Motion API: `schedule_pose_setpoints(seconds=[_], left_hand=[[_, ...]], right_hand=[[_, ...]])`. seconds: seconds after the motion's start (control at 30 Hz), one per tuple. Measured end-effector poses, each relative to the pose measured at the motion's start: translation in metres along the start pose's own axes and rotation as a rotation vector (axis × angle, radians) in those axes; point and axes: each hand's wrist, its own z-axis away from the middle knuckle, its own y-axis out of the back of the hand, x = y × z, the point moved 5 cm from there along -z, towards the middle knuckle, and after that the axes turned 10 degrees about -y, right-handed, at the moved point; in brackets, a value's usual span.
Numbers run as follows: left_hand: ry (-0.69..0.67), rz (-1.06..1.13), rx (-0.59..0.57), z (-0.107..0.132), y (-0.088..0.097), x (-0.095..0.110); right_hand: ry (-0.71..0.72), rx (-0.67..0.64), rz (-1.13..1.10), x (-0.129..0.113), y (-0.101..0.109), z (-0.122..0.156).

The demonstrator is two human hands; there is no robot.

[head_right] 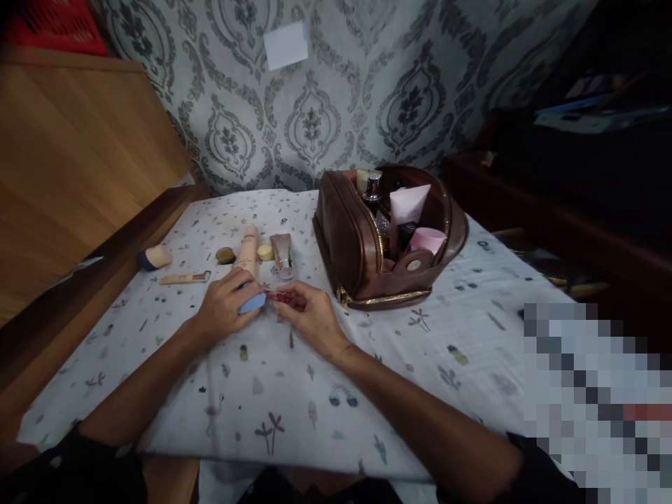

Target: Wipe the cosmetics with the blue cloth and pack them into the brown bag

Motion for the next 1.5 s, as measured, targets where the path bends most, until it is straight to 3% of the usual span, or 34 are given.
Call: schedule_pose_setpoints(seconds=[0.17, 0.37, 0.47, 0.63, 0.8, 1.1, 1.17, 1.27, 1.4, 1.5], left_hand=[[0.199, 0.133, -0.030, 0.003, 0.007, -0.015], [0.314, 0.241, -0.029, 0.003, 0.004, -0.013], [0.294, 0.168, 0.033, 0.000, 0.003, -0.005], [0.087, 0.146, 0.031, -0.009, -0.004, 0.019], [0.082, 0.083, -0.069, -0.007, -0.008, 0.014], [0.338, 0.012, -0.381, 0.014, -0.017, -0.028], [0.389, 0.000, -0.362, 0.015, -0.016, -0.030], [0.421, 0.042, -0.241, 0.009, -0.008, -0.025], [0.291, 0.168, -0.032, -0.004, 0.001, 0.000], [0.184, 0.185, 0.002, -0.009, 0.001, 0.016]], right_hand=[[-0.016, 0.016, -0.008, 0.001, 0.004, 0.001], [0.001, -0.002, -0.025, 0.004, 0.003, 0.001], [-0.013, -0.025, -0.063, 0.006, 0.002, 0.000], [0.016, -0.045, -0.037, 0.003, 0.002, -0.001], [0.007, -0.031, -0.034, 0.004, 0.003, -0.001], [0.049, 0.027, 0.030, 0.005, 0.008, -0.002], [0.086, 0.031, 0.073, 0.002, 0.008, -0.001], [0.142, 0.048, 0.163, -0.003, 0.008, 0.001], [0.193, 0.059, 0.227, -0.007, 0.005, 0.005], [0.233, 0.067, 0.278, -0.008, 0.003, 0.007]])
